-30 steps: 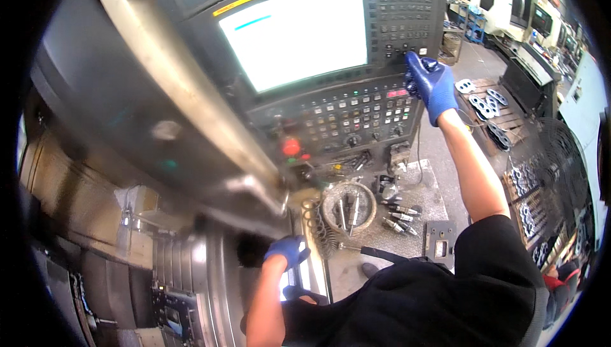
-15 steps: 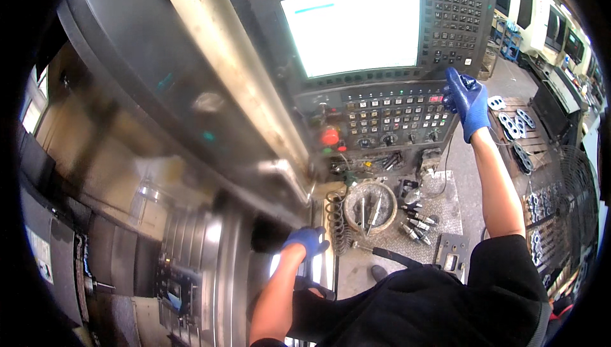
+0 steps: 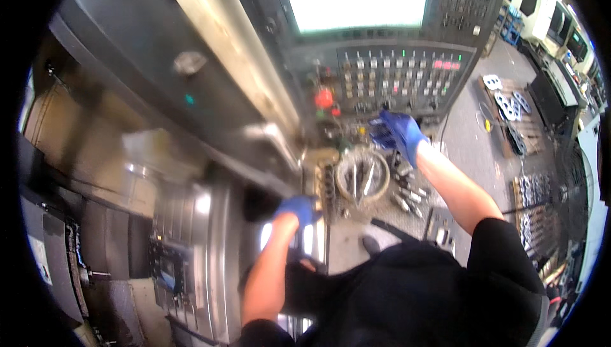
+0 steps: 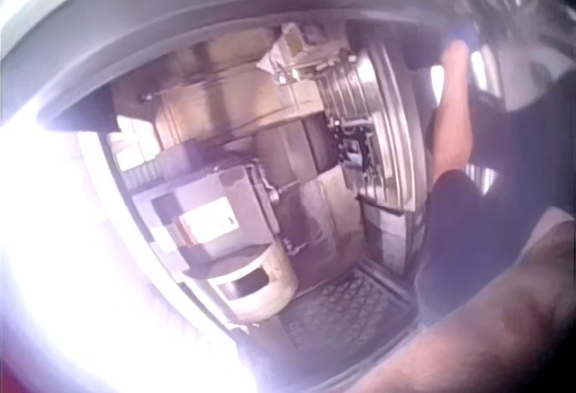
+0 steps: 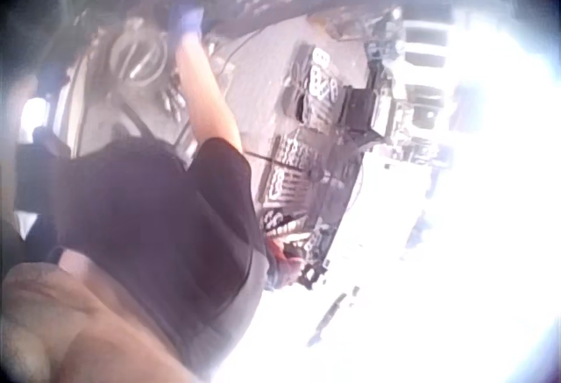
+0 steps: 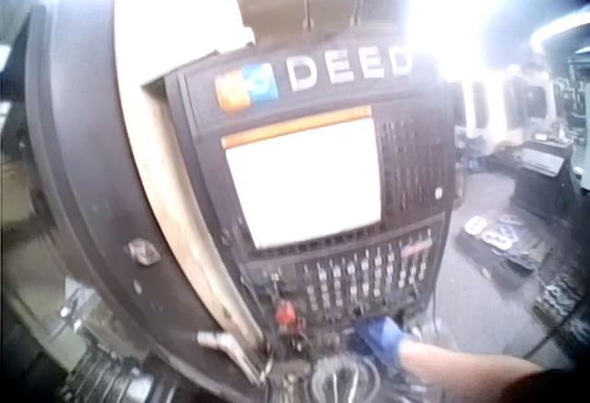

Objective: The person operates a CNC machine's control panel, pressing various buttons and navigating menus. They then open the machine door, insert a metal component into the tool holder, and secure it using a wrench before returning to the control panel.

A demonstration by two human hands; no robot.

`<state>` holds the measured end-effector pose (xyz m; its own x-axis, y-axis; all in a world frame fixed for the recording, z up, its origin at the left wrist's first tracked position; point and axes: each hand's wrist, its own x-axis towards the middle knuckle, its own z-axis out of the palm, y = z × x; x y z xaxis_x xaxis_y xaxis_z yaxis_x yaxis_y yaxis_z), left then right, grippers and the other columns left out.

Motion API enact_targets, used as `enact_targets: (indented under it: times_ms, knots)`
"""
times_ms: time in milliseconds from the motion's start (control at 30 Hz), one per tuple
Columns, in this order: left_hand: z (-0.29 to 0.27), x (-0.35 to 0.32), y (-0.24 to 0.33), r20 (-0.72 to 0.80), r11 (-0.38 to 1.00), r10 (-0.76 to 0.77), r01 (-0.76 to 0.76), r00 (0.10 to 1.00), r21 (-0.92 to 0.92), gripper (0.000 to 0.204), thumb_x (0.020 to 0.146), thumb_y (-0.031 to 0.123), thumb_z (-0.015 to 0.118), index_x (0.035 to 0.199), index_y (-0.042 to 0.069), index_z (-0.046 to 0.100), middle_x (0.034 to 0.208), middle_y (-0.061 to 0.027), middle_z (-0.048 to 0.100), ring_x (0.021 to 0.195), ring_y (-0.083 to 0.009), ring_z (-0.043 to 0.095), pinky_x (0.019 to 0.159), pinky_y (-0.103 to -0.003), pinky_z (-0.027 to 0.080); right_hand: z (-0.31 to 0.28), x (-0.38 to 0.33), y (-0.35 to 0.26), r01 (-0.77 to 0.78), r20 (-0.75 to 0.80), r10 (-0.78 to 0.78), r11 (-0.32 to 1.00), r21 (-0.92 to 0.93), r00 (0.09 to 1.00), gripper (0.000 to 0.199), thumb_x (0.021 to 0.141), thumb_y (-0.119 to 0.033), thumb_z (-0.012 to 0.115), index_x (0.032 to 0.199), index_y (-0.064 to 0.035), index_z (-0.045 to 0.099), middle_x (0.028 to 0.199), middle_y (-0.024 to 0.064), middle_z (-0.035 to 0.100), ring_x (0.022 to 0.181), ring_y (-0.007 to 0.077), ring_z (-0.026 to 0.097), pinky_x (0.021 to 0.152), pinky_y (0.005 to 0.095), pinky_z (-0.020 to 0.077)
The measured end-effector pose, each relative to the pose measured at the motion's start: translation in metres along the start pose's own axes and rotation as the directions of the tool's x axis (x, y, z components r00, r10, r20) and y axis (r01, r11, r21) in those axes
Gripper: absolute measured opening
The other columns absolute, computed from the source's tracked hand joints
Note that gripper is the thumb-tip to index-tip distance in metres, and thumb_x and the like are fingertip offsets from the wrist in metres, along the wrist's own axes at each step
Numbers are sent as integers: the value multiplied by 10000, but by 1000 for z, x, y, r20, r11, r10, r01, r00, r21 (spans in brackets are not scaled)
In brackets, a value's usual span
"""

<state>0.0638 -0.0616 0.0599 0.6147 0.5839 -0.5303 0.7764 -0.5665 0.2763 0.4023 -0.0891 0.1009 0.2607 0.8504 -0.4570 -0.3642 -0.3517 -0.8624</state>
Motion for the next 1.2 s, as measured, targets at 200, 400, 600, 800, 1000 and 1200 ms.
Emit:
enact_targets:
  times_ms: [200,400,600,800,1000,1200]
  knots:
    - [-9,-2,9,-10,998,-55,56,998,36,548,891,438,636,1340,132,562,1206,-189,663,1119,-371,629,972,-442,491,34,43,38,-143,172,63,849,508,983,495,1021,-422,477,1327,-41,559,1292,147,630,1091,284,640,941,401,523]
    - [-18,-5,21,40,996,-64,62,997,64,548,913,439,590,1347,108,540,1270,-200,629,1160,-381,606,999,-456,476,54,64,33,12,6,-17,857,516,1000,421,1032,-377,492,1280,-51,591,1225,144,664,1038,283,652,915,407,540]
    - [-22,-4,30,119,996,-66,58,991,70,532,939,402,571,1386,119,518,1318,-200,596,1187,-381,584,1007,-444,468,47,74,43,-51,107,-25,757,652,994,453,1045,-412,437,1265,-56,610,1180,142,688,989,287,653,882,424,537]
    - [-23,-5,40,31,998,-17,15,999,66,537,922,400,591,1374,116,534,1240,-211,634,1134,-386,612,986,-449,479,27,30,41,39,-100,27,794,607,995,463,1044,-427,432,1137,-27,645,1054,150,687,911,279,647,838,415,541]
    - [-20,-11,57,-104,994,105,-101,989,51,504,892,391,612,1304,102,574,1135,-209,673,1033,-388,645,926,-461,498,-6,45,33,-126,215,-170,420,898,962,342,1041,-299,422,995,-40,641,828,66,682,731,188,657,620,281,564]
    - [-17,-22,65,-127,993,121,-122,984,0,389,903,348,590,1175,71,612,1036,-206,687,973,-395,654,870,-471,513,-6,66,54,47,226,-397,571,819,890,278,1019,-195,415,1185,-58,590,1082,99,691,957,165,660,847,313,550]
